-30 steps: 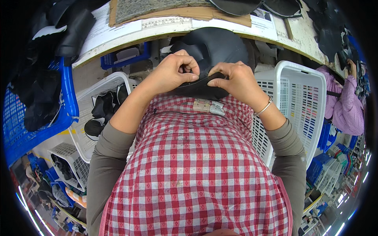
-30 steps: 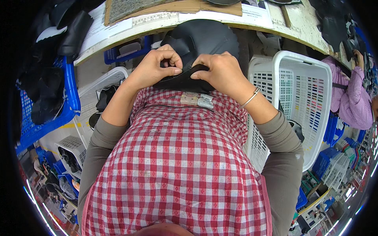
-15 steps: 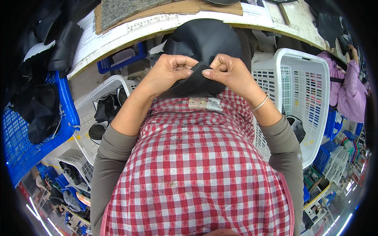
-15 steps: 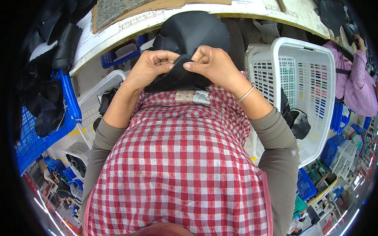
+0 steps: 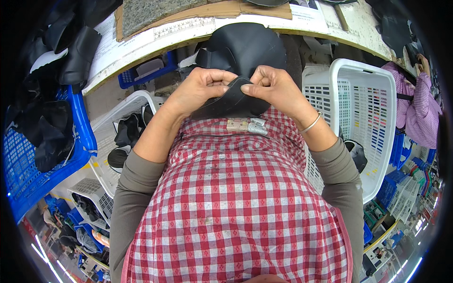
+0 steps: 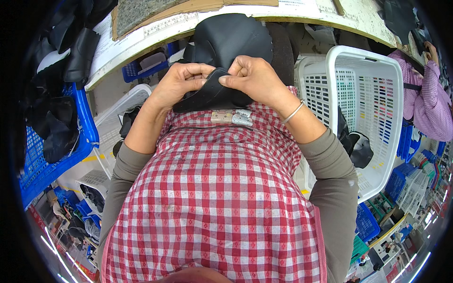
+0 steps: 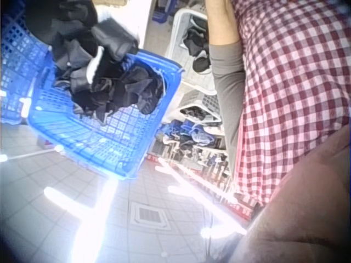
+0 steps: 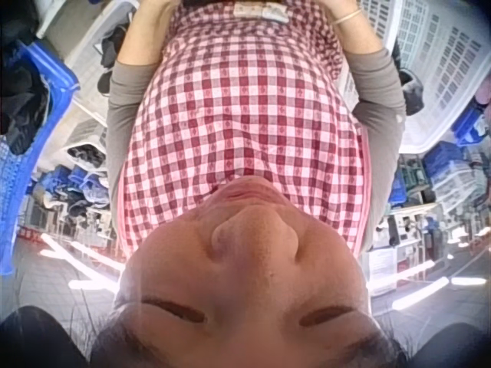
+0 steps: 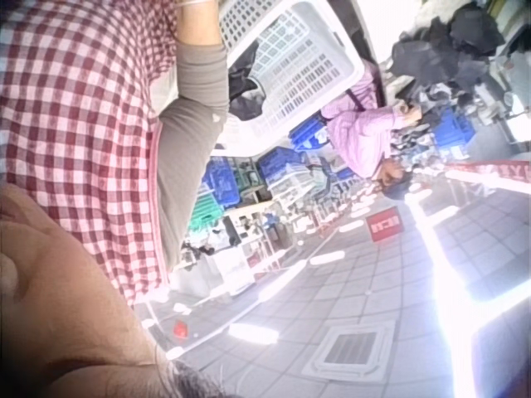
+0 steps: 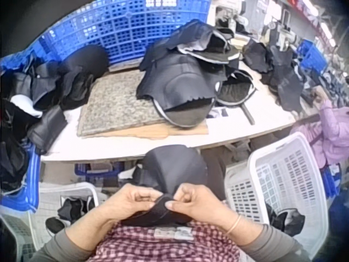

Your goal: The person repeatedly picks up black shoe components from a blue basket, aligns and presses the parts together by hand, and places the assembled units into a white basket. The process is repeated for multiple items throughout the clip.

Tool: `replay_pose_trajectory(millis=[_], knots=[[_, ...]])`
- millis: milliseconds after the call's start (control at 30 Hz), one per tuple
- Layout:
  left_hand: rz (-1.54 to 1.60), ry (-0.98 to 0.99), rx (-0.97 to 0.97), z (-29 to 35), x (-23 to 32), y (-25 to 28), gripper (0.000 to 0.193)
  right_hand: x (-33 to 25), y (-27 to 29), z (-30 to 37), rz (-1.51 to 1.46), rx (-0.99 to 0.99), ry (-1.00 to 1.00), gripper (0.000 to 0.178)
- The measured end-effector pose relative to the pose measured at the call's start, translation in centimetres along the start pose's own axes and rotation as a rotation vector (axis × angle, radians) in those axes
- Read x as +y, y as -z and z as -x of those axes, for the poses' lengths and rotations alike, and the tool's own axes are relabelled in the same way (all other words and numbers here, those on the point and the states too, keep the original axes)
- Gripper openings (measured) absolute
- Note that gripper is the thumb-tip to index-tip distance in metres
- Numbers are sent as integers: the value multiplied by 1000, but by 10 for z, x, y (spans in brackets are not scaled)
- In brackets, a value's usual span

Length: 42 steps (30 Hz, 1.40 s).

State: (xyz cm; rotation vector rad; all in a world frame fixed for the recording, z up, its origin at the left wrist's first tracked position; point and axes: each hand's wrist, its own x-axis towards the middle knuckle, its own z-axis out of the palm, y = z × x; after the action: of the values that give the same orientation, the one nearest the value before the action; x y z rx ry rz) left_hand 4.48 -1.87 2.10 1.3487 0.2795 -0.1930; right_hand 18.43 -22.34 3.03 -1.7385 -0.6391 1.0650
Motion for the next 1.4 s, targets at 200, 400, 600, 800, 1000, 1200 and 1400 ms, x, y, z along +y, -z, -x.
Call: replay_pose_trajectory(millis=[200,400,600,800,1000,1200,1400], knots=[[-319,-12,-33,-4,2,4,19,10,-6,-3,-6,-14,-6,21],[-363,-124,74,-1,-8,2,14,-22,34,-6,-143,232,-15,33],[-376,-281,102,18,76,15,15,-52,-4,-26,603,87,708,31],[-491,74,-121,47,121,56,23,-46,-35,-13,-50,-149,414,29],[15,17,-229,36,92,50,42,-44,9,41,-314,-150,219,21],[-227,-55,-383,2,110,26,25,-62,25,53,7,-198,214,28],[-318,-122,-361,5,124,18,22,-74,20,46,176,-129,297,26]])
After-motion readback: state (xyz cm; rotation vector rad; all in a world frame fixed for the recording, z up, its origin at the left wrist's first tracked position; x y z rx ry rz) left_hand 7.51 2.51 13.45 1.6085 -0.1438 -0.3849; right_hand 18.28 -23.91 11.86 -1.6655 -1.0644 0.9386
